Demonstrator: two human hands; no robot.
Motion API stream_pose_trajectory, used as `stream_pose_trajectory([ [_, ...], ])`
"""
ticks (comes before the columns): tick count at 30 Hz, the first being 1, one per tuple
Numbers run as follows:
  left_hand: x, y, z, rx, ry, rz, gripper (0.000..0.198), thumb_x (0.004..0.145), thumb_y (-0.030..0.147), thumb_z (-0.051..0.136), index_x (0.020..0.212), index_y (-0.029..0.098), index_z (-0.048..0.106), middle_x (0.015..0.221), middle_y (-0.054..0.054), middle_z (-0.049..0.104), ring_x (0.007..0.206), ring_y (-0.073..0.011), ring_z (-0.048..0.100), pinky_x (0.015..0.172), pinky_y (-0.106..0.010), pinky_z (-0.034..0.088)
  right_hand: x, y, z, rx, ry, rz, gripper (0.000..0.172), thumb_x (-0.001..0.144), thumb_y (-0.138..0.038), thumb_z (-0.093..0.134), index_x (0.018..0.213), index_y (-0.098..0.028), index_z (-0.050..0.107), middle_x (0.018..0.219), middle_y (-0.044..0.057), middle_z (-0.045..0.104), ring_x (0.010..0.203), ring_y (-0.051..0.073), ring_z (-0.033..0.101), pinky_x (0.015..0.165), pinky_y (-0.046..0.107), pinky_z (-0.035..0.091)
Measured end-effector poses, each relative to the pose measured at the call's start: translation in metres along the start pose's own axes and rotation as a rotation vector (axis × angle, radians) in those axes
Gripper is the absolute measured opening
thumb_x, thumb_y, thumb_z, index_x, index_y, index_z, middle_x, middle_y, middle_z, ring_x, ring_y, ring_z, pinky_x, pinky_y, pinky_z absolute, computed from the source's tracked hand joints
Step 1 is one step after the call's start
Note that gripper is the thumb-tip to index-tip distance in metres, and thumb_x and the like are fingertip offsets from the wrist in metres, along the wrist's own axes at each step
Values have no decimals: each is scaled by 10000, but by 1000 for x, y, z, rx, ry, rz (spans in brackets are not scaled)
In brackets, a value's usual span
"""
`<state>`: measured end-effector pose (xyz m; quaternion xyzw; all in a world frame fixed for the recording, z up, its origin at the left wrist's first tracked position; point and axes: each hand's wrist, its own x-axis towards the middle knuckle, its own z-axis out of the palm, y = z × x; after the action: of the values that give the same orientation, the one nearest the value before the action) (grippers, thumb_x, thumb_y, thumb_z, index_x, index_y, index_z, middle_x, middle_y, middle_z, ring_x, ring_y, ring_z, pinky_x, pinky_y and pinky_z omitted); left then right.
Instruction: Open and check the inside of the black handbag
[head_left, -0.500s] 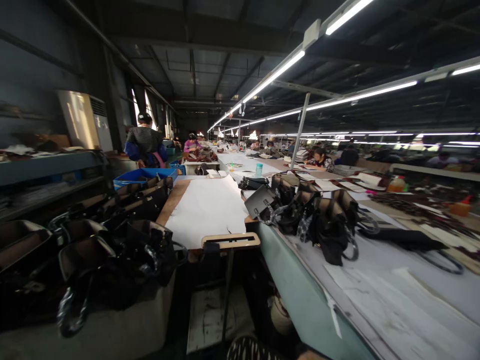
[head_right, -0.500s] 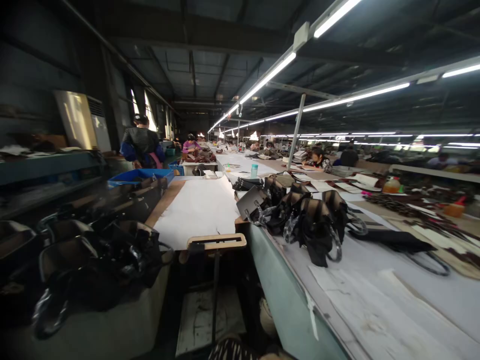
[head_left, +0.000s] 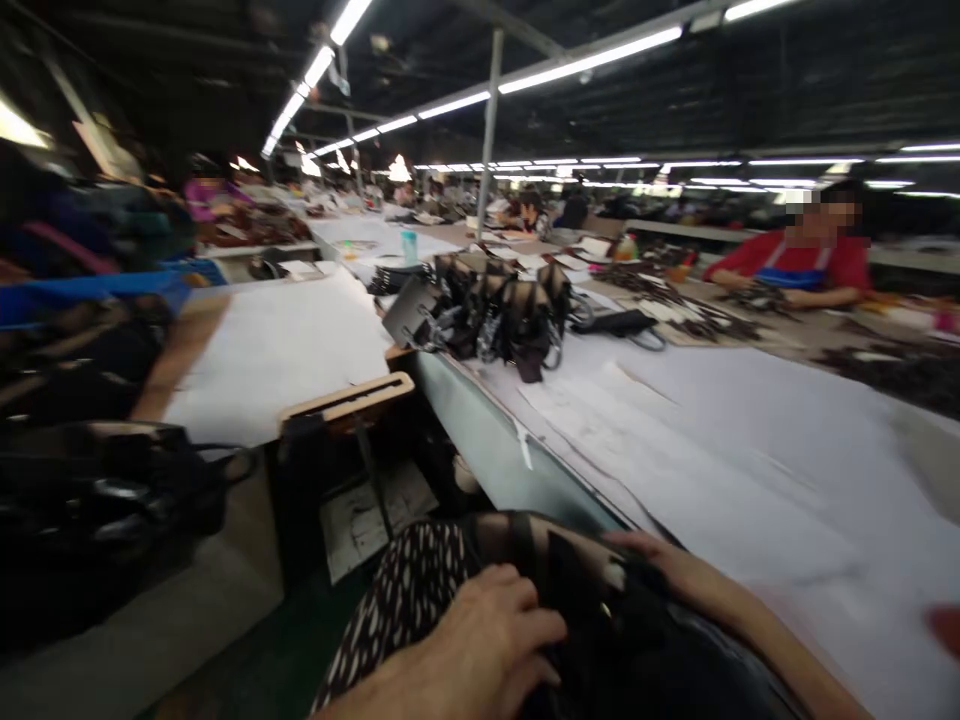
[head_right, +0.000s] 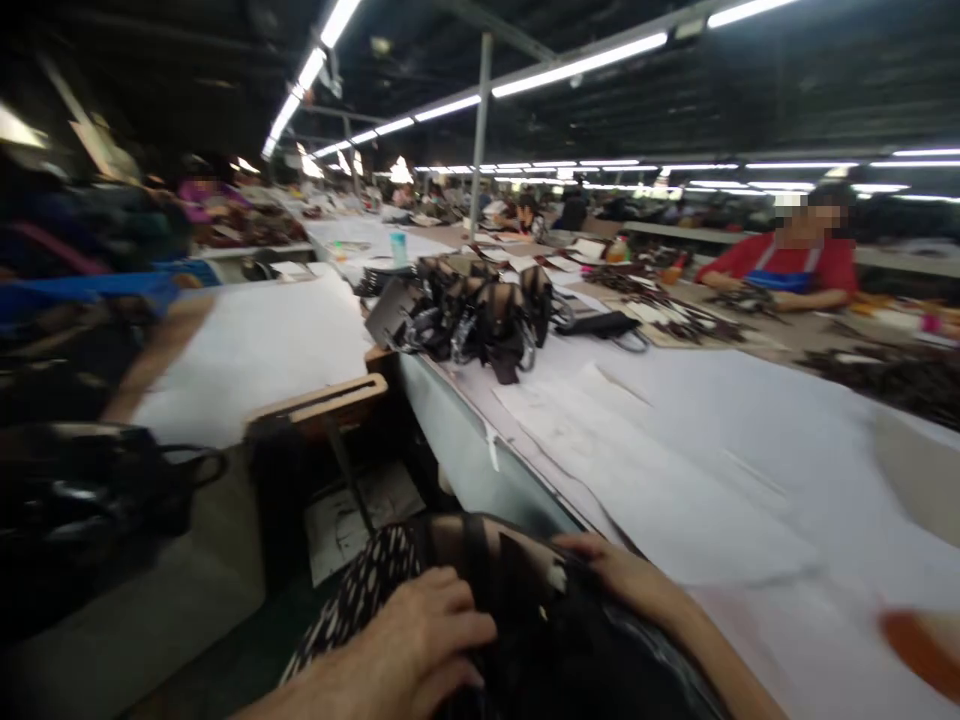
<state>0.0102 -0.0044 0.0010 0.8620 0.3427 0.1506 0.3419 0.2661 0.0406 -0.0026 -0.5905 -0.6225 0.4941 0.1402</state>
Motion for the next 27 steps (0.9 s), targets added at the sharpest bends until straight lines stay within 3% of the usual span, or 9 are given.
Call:
stream_pose_trajectory([
  [3,3,0,-3,91,34,3,260,795,184,542,1044,252,570,921,-29,586,888,-203,518,865,-365,403,-4,15,-14,154,-71,55,413,619,-148,584,1017,-227,657,990,25,670,955,233,593,857,311,456],
  [7,0,-4,1,169,139,108,284,794,162,522,1066,234,558,904,-37,588,817,-194,537,776,-342,465,-18,15,-33,282,-33,13,426,660,-279,603,1072,-175,615,1080,41,640,1021,238,559,926,343,407],
  [9,-4,-6,7,188,201,164,288,807,167,500,1087,223,542,906,-46,586,810,-196,539,744,-338,479,-37,11,-34,245,155,13,382,716,-352,577,1057,-183,609,1086,49,632,1028,242,548,919,350,401],
  [13,-9,-9,15,202,251,241,373,826,166,478,1194,225,456,918,-55,570,810,-202,528,742,-362,475,-90,1,-16,-74,758,76,311,799,-448,477,961,-217,607,950,32,650,912,230,563,797,316,426],
  [14,-10,-10,16,201,235,254,399,829,166,476,1220,232,432,919,-55,564,809,-201,523,746,-368,471,-103,0,-6,-139,786,92,313,810,-466,456,932,-219,606,876,25,652,836,217,572,744,298,434],
  [16,-11,-9,17,199,203,274,425,832,173,482,1246,236,407,924,-60,551,811,-201,511,742,-373,462,-124,2,17,-232,618,130,318,825,-472,429,909,-225,611,767,20,648,711,198,578,664,280,440],
  [19,-10,-5,17,192,211,318,390,830,179,490,1215,212,436,917,-74,536,810,-203,493,706,-356,449,-137,17,53,-353,372,206,364,731,-383,591,1075,-266,582,973,35,668,813,233,612,733,298,454],
  [22,-10,-1,22,198,269,378,284,820,166,471,1100,187,512,851,-74,522,759,-194,471,648,-330,420,-127,32,78,-393,320,224,489,698,-236,600,1179,-260,510,1038,58,656,924,258,604,770,309,452],
  [27,-11,9,38,282,413,501,163,804,174,433,866,200,581,685,-32,469,628,-156,406,543,-280,326,-95,21,97,-357,257,-25,259,810,-173,378,859,-200,630,859,57,668,760,186,613,676,262,441],
])
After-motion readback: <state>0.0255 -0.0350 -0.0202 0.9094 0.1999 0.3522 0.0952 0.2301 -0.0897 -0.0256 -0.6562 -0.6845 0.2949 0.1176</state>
